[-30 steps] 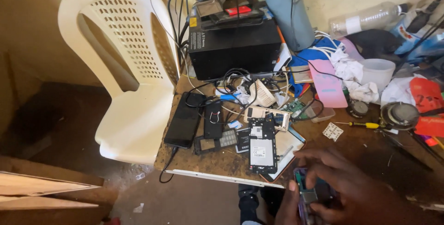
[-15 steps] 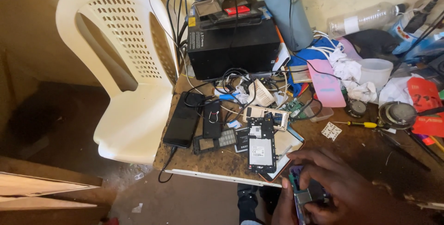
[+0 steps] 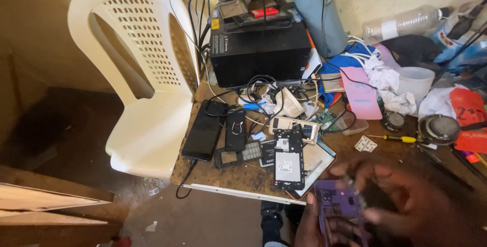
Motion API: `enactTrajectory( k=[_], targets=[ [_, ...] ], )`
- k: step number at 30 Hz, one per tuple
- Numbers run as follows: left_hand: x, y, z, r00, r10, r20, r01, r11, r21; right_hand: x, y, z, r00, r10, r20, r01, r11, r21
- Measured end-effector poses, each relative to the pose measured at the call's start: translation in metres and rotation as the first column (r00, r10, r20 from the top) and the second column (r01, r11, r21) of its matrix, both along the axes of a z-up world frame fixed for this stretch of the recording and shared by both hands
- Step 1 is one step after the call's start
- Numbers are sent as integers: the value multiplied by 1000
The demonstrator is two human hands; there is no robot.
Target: Assembling the internal components of a smartphone by fitting the motherboard into the frame on a workbench.
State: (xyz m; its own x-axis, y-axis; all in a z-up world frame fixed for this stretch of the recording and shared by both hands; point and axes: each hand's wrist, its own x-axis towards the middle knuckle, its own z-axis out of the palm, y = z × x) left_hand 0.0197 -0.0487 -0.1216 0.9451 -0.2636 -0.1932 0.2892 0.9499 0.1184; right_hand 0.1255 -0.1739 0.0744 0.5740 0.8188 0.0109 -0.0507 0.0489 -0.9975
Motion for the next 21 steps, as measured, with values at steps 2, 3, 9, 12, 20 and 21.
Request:
enactTrajectory(
  k=[2, 3, 9, 12, 20, 21],
  targets=[
    [1, 10, 11, 995, 68, 76, -61, 994, -89, 27, -28, -34, 982, -95, -163, 90, 995, -37],
    [1, 15, 17, 979, 141, 145, -114, 977, -182, 40, -42, -51, 929, -190, -319, 171, 981, -87],
    [20, 128, -55, 963, 269, -27, -210, 805, 555, 39, -27, -12, 981, -112, -155, 145, 965, 220],
    [-29, 148, 104, 670, 637, -381, -171, 632, 756, 49, -28, -18, 983, 73, -169, 8, 902, 432],
    [13, 190, 79, 652, 749, 114, 121, -252, 960, 52, -24, 13, 962, 114, -249, -8, 920, 391],
    [18, 199, 53, 698, 673, 247, 145, -470, 871, 53, -25, 11, 968, 71, -239, 15, 941, 339]
  ],
)
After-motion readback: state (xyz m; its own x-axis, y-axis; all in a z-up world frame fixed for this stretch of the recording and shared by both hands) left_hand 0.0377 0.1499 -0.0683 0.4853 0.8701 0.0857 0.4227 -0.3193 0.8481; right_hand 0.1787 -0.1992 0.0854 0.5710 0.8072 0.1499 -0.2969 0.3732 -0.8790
